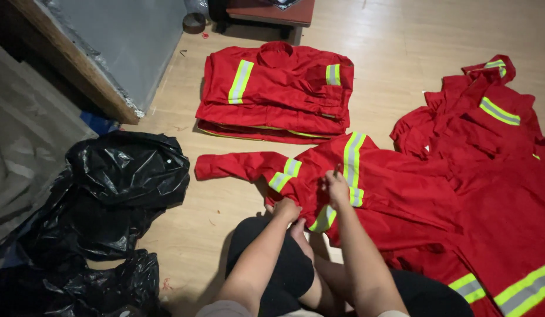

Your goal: Folding and stacking red jumpsuits on the floor

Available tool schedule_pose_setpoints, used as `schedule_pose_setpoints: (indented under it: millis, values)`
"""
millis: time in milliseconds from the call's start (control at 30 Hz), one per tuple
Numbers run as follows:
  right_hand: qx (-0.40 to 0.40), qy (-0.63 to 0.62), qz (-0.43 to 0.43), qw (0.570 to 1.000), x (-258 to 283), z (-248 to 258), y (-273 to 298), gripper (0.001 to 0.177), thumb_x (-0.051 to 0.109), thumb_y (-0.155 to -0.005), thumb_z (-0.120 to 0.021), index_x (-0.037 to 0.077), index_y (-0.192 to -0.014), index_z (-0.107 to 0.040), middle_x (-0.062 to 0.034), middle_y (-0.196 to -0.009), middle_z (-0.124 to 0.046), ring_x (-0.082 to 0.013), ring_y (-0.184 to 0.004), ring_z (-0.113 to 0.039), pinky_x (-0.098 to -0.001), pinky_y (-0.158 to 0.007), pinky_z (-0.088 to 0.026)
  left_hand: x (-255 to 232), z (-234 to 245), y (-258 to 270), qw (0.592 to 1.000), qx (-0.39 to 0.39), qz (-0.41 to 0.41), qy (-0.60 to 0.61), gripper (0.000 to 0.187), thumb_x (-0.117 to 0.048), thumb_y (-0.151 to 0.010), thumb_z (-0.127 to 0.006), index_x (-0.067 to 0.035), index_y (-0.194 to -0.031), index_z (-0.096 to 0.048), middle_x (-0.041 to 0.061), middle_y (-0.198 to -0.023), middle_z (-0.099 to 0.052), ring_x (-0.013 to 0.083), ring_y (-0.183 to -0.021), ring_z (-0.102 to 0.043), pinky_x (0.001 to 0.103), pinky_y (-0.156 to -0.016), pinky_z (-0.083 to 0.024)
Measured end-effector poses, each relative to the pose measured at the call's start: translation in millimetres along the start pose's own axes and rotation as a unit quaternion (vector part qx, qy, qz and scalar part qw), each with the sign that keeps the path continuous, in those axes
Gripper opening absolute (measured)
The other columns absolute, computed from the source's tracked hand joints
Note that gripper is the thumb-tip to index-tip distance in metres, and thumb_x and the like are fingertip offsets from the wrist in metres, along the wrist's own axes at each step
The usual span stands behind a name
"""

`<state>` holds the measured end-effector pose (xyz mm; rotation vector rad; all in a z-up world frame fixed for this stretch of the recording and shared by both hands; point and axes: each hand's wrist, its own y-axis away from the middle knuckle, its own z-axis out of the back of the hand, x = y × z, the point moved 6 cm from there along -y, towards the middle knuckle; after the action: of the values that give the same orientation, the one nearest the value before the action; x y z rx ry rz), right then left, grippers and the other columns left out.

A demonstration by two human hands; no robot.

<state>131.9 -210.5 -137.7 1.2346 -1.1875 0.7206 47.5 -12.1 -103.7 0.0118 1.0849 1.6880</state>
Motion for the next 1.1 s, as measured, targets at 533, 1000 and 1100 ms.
schedule_pose_setpoints:
  millis: [533, 1000, 1100]
  values:
    - [0.055, 0.482, 0.222, 0.846, 58.4, 29.8, 58.7, 0.069, 0.041, -0.081, -0.084, 0.025, -0.145, -0.061, -0.0031, -0.152, -0.056, -0.0296, -0.138, -0.054, -0.0480, -0.109, -0.048, 6.6, 37.3, -3.7, 0.788, -0.492, -0.272, 0.251, 0.026, -0.017, -0.100, -0.062, 0.000, -0.080, -0.061, 0.019, -0.081, -0.060, 0.0415, -0.085, -0.064, 0.046, -0.074, -0.053]
    - [0.047, -0.102, 0.026, 0.993, 144.7, 26.5, 93.7, 0.015, 0.012, -0.086, -0.079, 0.008, -0.097, -0.070, -0.0075, -0.070, -0.070, -0.0183, -0.058, -0.068, -0.0324, -0.057, -0.053, -7.6, 43.6, 34.3, 0.967, -0.166, -0.048, 0.189, 0.151, -0.037, -0.061, -0.100, -0.026, -0.166, 0.006, 0.016, -0.173, 0.003, 0.0451, -0.156, -0.010, 0.067, -0.122, -0.014]
    - [0.070, 0.023, 0.042, 0.996, 130.5, 65.3, 85.7, 0.019, 0.016, -0.087, -0.079, 0.011, -0.104, -0.073, 0.0004, -0.056, -0.049, -0.0085, -0.043, -0.045, -0.0203, -0.042, -0.034, 43.7, -19.8, -80.5, 0.959, -0.165, -0.038, 0.227, 0.147, -0.040, -0.058, -0.102, -0.023, -0.168, -0.005, 0.013, -0.172, -0.014, 0.0346, -0.157, -0.022, 0.054, -0.124, -0.025]
